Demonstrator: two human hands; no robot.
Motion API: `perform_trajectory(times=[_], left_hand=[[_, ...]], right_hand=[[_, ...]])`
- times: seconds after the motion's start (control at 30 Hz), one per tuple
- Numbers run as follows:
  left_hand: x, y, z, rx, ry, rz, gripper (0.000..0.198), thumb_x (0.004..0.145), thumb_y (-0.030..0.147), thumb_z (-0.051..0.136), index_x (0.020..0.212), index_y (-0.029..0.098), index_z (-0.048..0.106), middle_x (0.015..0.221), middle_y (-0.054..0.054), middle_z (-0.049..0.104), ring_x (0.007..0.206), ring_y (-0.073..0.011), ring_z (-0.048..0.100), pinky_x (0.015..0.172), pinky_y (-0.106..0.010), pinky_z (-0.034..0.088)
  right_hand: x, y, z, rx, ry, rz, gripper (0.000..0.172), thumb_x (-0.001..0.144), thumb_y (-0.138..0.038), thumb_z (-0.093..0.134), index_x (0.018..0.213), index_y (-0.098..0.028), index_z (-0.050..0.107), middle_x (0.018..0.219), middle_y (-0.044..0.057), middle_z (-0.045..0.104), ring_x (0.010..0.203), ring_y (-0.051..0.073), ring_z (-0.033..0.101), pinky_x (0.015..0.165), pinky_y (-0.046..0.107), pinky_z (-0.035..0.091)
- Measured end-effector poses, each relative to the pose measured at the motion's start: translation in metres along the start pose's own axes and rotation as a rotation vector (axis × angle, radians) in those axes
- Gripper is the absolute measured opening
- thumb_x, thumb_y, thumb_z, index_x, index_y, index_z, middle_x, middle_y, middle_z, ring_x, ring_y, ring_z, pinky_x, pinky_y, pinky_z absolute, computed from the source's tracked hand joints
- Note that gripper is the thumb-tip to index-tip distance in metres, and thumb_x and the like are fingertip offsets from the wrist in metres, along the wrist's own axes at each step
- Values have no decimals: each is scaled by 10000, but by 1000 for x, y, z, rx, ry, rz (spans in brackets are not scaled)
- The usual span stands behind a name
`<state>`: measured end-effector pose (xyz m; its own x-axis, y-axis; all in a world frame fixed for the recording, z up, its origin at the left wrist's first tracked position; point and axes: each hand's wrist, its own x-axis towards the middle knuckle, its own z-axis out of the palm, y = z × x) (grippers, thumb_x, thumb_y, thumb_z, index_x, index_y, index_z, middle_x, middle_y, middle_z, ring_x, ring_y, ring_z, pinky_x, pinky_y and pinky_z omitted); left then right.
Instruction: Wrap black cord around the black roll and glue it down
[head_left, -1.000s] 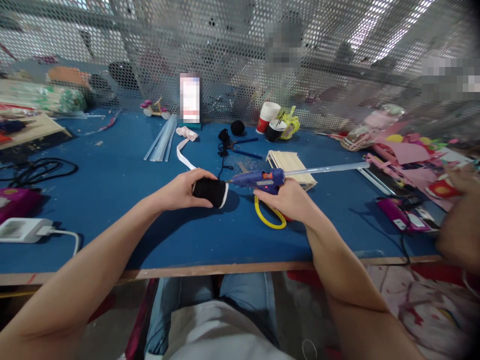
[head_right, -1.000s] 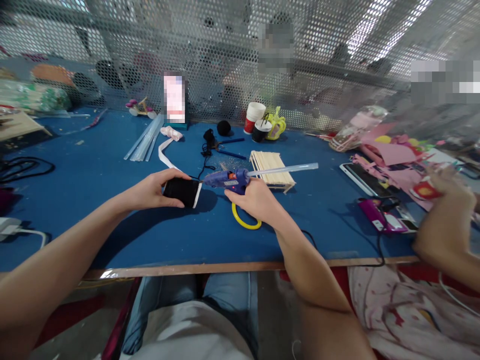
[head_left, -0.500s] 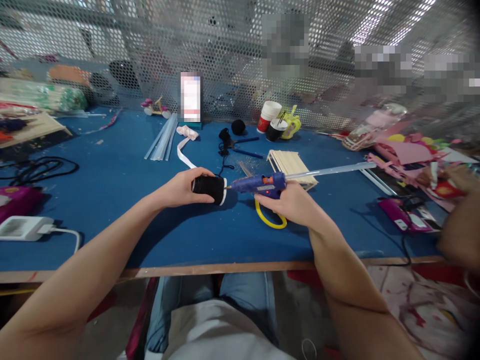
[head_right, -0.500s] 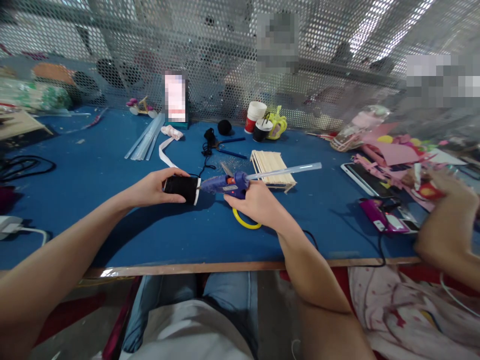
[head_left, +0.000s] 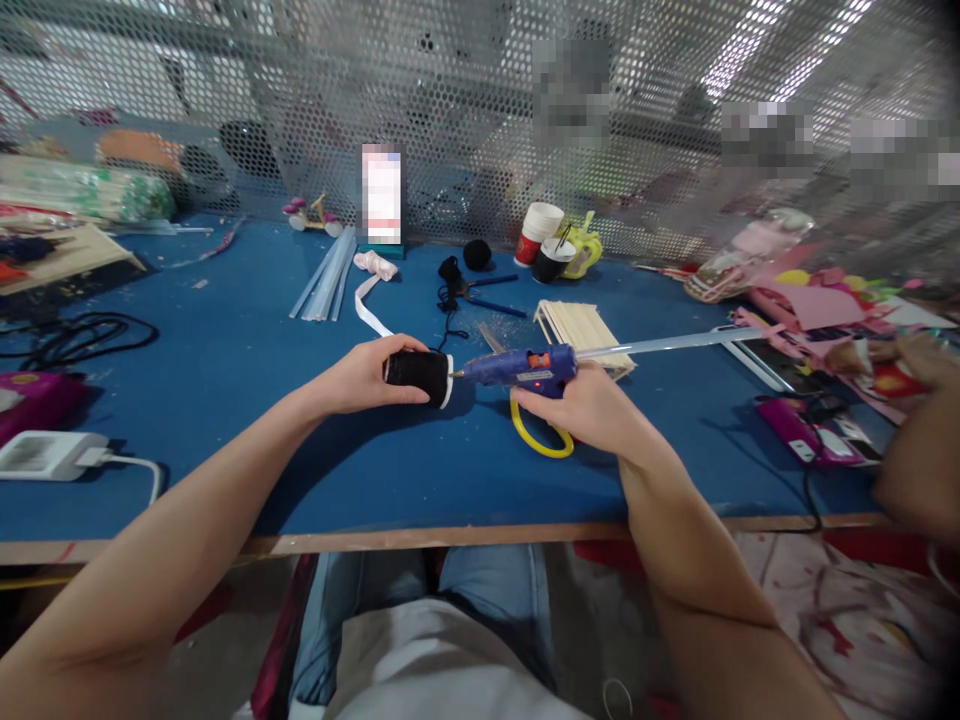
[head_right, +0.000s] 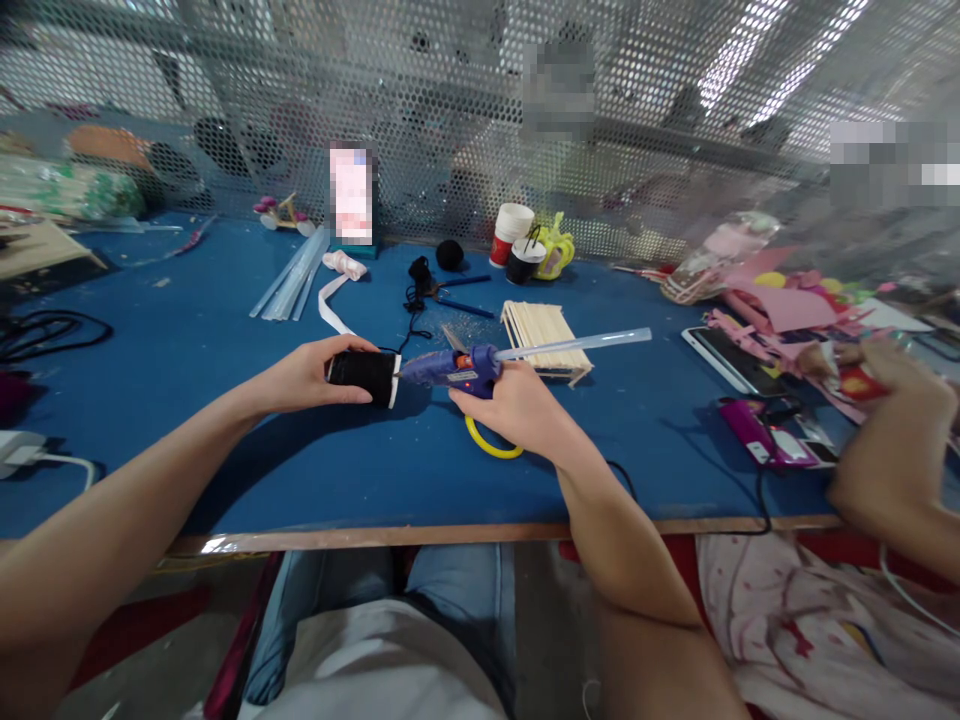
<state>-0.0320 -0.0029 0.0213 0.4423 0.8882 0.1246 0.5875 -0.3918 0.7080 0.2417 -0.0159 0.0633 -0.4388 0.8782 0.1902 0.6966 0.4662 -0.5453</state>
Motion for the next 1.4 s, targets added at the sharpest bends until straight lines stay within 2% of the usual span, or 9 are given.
perform_trajectory(times=[0.17,0.3,0.6,0.73,0.9,1.07,1.17,1.3,1.4], left_hand=[[1,-1,0,14,1,-7,547,658,477,650,1116,214,507,1033,-34,603,883,-192,588,746,-288,464],[1,0,0,16,1,1,545,662,478,646,1117,212,506,1029,-31,603,880,-189,589,744,-281,462],[1,2,0,1,-7,-8,553,658,485,642,1116,205,507,1023,-37,605,865,-186,591,731,-276,466],[0,2,0,25,-3,-27,557,656,496,639,1116,211,506,1023,-37,607,863,-191,592,735,-283,466],[0,1,0,17,5,-3,553,660,494,635,1113,202,510,1023,-41,608,862,-190,591,748,-287,466],[1,0,1,-9,11,32,551,661,482,639,1111,192,509,1019,-50,605,865,-194,589,734,-288,472],[1,0,2,-32,15,40,551,662,478,640,1112,188,508,1024,-54,604,875,-195,586,738,-290,474],[0,1,3,-13,25,35,561,657,476,648,1119,190,511,1044,-54,603,898,-200,585,755,-294,470],[1,1,3,-7,37,41,571,658,482,646,1126,186,506,1061,-63,600,914,-207,583,775,-304,470]], right_hand=[[1,0,1,6,-75,-19,327,731,-313,558,498,-200,359,457,-50,391,433,80,359,469,253,322],[1,-1,1,10,-77,-37,332,744,-313,535,500,-202,339,465,-45,398,455,88,379,484,257,323],[1,-2,0,-25,-41,2,336,727,-321,570,496,-193,362,453,-54,384,430,75,354,457,240,321],[0,-3,-2,1,-89,0,294,731,-322,567,512,-188,425,464,-49,436,439,79,388,464,235,347],[-1,-3,-4,39,-30,48,294,725,-365,587,531,-184,459,466,-37,480,447,91,440,471,240,382],[0,1,-7,257,-39,125,303,736,-410,580,559,-173,512,428,-23,508,398,102,480,441,245,407],[5,6,-10,346,51,145,248,704,-396,625,663,-155,588,503,-10,563,446,103,507,470,243,427],[12,18,-17,381,140,162,266,714,-401,618,738,-138,650,733,49,649,611,116,562,577,245,460],[17,29,-23,409,172,178,277,735,-403,594,719,-131,644,653,31,602,543,91,510,521,233,431]])
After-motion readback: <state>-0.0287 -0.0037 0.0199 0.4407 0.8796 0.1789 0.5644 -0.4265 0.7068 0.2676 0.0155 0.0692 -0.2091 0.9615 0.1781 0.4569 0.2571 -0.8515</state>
